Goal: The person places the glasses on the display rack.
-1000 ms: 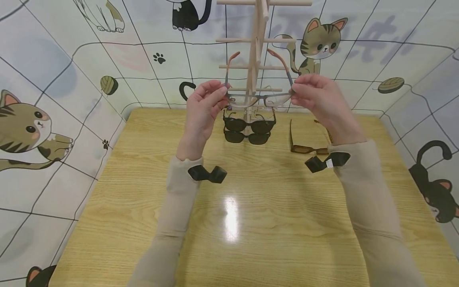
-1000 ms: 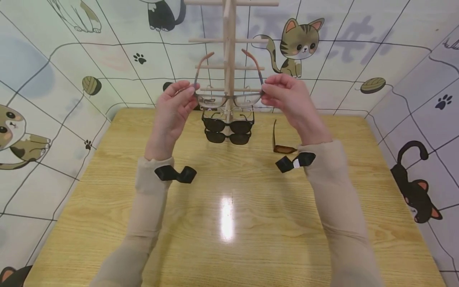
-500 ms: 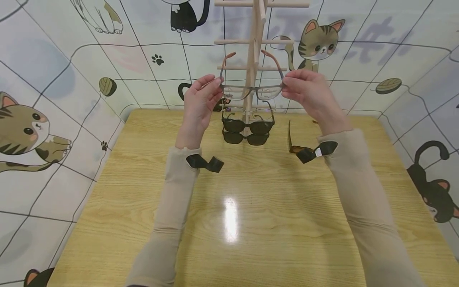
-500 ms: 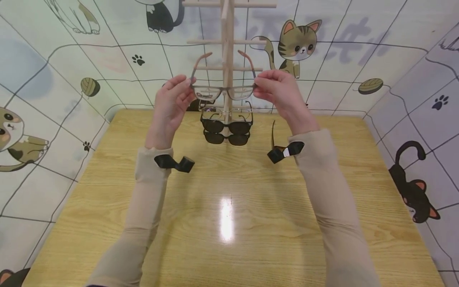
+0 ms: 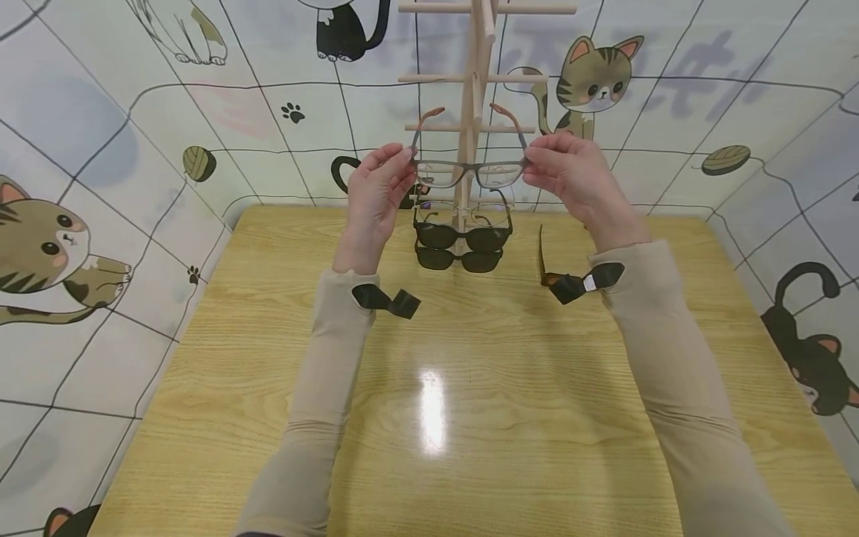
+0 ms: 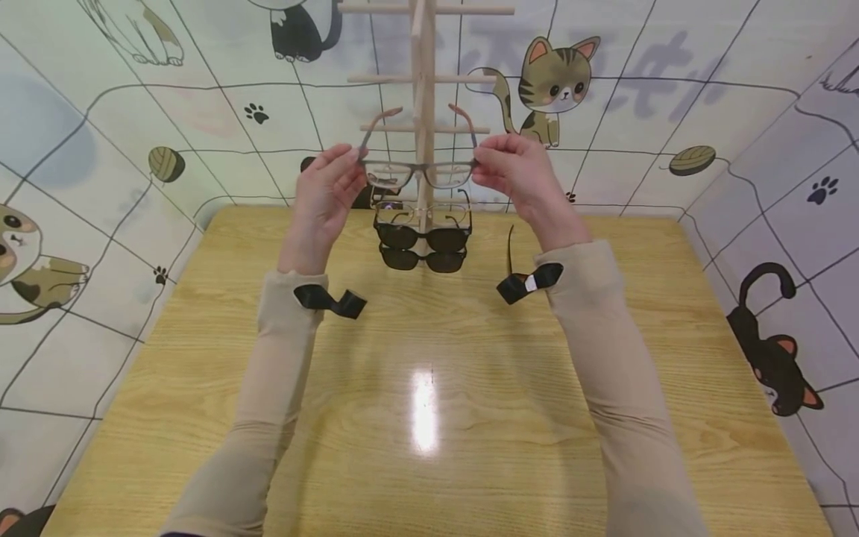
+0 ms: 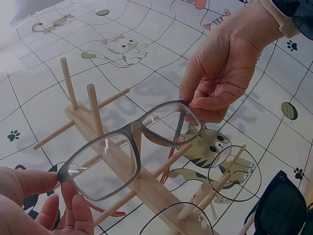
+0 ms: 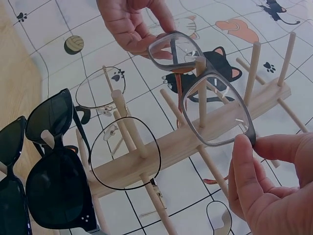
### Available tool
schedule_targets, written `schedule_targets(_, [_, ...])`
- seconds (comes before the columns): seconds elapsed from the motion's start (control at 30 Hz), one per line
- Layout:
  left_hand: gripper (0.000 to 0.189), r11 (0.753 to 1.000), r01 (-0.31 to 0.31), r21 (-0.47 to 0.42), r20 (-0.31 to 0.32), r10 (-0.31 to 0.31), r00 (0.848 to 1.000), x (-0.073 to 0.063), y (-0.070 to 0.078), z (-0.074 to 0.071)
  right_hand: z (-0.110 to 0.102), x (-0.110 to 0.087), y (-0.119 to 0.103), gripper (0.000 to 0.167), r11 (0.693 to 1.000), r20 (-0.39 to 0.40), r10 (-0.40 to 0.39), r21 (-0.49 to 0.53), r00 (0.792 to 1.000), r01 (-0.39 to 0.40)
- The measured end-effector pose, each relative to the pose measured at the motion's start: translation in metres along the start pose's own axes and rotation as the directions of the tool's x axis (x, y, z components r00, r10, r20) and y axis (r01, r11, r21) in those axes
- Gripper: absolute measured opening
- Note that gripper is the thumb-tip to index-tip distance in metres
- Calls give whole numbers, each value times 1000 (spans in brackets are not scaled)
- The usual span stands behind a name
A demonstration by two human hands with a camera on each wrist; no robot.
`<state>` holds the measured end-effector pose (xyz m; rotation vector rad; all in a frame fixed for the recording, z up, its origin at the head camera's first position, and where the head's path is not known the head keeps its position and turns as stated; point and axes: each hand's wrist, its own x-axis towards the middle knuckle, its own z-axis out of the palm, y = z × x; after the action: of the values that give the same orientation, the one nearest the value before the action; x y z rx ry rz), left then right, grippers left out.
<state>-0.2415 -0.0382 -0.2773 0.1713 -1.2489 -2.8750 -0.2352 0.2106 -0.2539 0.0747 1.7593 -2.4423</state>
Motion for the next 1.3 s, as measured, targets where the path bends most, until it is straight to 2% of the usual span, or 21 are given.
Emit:
schedule_targets(0.4, [9, 1000, 12, -7, 11, -12, 1000, 2, -3, -3, 1, 0, 0, 12, 1000, -24, 19, -19, 1000, -20])
schedule_targets(0.57, [5, 1000, -1, 15, 21, 0, 1000, 0, -4, -5, 0, -2, 1, 13, 999, -36, 22, -22, 999, -23])
schedule_targets(0.83, [5, 994, -61, 93, 18, 59, 998, -8, -8, -14, -7, -12, 6, 12, 998, -40, 15, -64, 999, -17])
schedule_targets(0.97, [6, 987, -105, 118, 40, 101, 994, -16, -14, -16, -16, -18, 9, 17, 995, -37, 15, -98, 999, -19])
schedule_targets(1.17, [1, 963, -172, 207, 60, 163, 985, -26, -27, -18, -30, -26, 17, 15, 995, -12, -4, -96, 1000, 3])
schedule_targets(1.3, [3, 951, -185, 246, 60, 176, 983, -31, -36, -20, -38, -31, 20, 19, 992, -14, 7, -128, 1000, -8])
